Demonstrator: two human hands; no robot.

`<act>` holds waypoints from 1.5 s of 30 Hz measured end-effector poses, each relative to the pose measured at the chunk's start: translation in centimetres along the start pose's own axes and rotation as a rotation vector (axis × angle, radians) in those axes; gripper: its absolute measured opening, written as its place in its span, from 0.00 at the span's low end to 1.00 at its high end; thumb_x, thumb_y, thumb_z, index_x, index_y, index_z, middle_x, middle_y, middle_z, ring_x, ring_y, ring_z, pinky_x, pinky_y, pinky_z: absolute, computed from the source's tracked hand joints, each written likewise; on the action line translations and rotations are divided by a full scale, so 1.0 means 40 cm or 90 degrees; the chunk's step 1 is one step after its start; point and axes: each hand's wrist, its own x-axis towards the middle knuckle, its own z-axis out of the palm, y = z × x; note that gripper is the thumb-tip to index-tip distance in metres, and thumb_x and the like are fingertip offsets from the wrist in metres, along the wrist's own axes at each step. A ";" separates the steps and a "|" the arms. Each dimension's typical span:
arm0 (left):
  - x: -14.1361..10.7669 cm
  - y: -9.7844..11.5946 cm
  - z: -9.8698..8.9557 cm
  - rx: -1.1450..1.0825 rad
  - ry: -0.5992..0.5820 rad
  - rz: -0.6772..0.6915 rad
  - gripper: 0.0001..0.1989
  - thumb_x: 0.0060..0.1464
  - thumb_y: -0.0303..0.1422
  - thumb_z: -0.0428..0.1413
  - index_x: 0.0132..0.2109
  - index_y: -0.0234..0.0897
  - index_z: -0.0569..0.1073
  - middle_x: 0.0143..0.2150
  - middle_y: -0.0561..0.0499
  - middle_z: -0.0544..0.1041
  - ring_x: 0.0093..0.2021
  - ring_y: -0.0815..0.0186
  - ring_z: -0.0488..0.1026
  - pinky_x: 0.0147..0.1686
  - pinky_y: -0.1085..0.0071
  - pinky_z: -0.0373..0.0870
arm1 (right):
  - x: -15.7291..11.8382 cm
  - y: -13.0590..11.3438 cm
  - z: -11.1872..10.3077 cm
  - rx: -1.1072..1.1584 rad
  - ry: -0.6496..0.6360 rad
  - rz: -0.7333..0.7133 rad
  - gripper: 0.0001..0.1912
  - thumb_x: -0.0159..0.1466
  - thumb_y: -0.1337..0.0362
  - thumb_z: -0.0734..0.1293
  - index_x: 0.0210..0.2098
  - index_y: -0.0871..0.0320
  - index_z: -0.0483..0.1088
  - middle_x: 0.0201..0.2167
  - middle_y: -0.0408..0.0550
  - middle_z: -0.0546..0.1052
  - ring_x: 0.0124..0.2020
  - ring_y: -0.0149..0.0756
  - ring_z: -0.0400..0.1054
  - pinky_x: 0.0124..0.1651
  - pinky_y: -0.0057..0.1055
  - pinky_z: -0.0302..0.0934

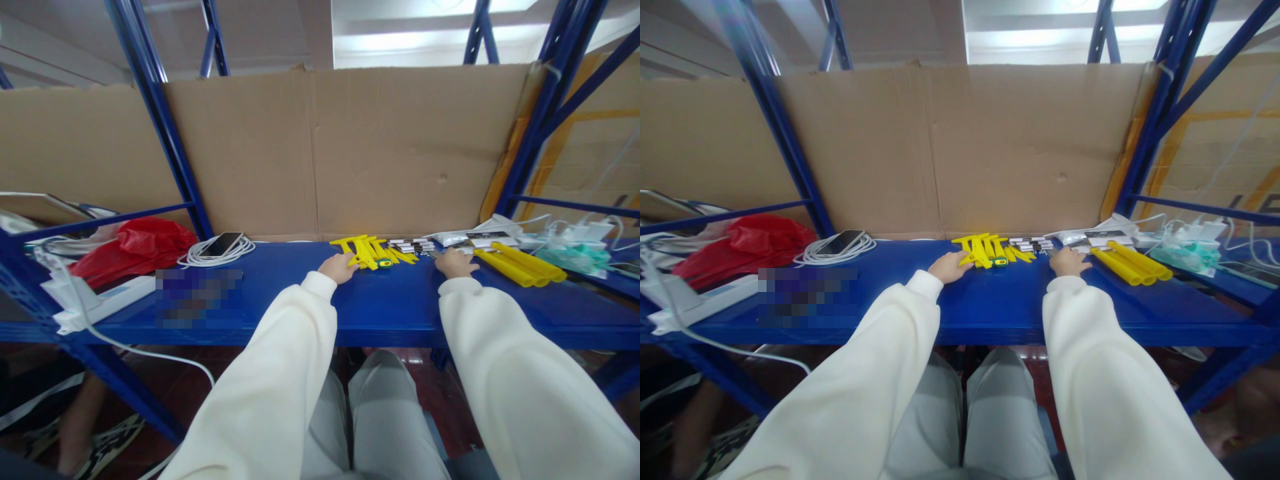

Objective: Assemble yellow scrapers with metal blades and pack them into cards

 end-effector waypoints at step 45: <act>0.001 0.008 -0.008 0.061 -0.053 0.010 0.21 0.68 0.41 0.52 0.62 0.42 0.73 0.59 0.42 0.80 0.59 0.53 0.77 0.56 0.65 0.71 | 0.061 -0.078 -0.015 0.480 0.188 -0.100 0.14 0.62 0.63 0.64 0.37 0.64 0.79 0.41 0.65 0.81 0.50 0.54 0.73 0.57 0.51 0.65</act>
